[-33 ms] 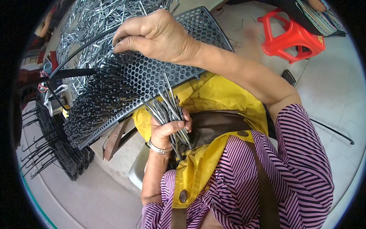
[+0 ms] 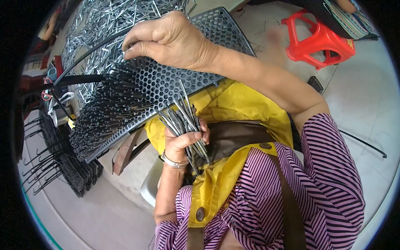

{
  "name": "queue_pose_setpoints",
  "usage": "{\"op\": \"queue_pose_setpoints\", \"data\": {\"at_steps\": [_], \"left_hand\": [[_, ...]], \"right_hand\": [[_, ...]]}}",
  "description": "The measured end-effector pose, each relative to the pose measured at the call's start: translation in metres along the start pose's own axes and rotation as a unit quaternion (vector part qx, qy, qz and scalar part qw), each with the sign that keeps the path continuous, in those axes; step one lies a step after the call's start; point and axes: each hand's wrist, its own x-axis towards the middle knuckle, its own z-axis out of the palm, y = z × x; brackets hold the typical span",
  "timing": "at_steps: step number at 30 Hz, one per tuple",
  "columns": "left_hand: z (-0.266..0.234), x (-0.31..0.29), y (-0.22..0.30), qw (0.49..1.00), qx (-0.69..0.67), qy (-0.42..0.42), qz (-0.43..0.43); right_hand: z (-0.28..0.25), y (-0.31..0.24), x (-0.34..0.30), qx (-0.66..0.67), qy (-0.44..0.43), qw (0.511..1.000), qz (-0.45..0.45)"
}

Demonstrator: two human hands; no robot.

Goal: Insert metal rods into a perforated grid plate.

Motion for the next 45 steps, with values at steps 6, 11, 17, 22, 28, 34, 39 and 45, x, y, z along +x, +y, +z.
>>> {"op": "queue_pose_setpoints", "data": {"at_steps": [6,11,17,22,28,34,39,45], "left_hand": [[0.000,-0.001,0.001,1.000,-0.004,0.004,0.002],[0.002,-0.002,0.001,1.000,-0.004,0.009,-0.002],[0.002,-0.001,0.000,1.000,-0.008,0.006,0.001],[0.003,0.000,0.001,1.000,-0.018,0.012,-0.004],[-0.002,0.000,-0.001,1.000,-0.015,0.003,-0.002],[-0.001,-0.001,0.000,1.000,-0.013,0.006,-0.001],[-0.001,-0.001,-0.002,1.000,-0.016,-0.005,0.008],[-0.006,-0.005,-0.002,0.999,-0.031,-0.006,0.027]], "right_hand": [[0.000,-0.001,-0.001,-0.037,-0.088,0.995,-0.020],[0.001,0.002,-0.003,-0.017,-0.091,0.996,0.015],[0.008,0.006,-0.009,-0.038,-0.076,0.995,0.050],[0.021,0.005,0.006,-0.181,-0.085,0.979,-0.031],[0.030,-0.010,0.032,-0.281,-0.237,0.928,0.067],[0.033,-0.009,0.035,-0.305,-0.258,0.914,0.067],[0.030,-0.005,0.031,-0.295,-0.175,0.936,0.076],[-0.015,-0.040,-0.007,-0.134,-0.205,0.923,0.296]]}}
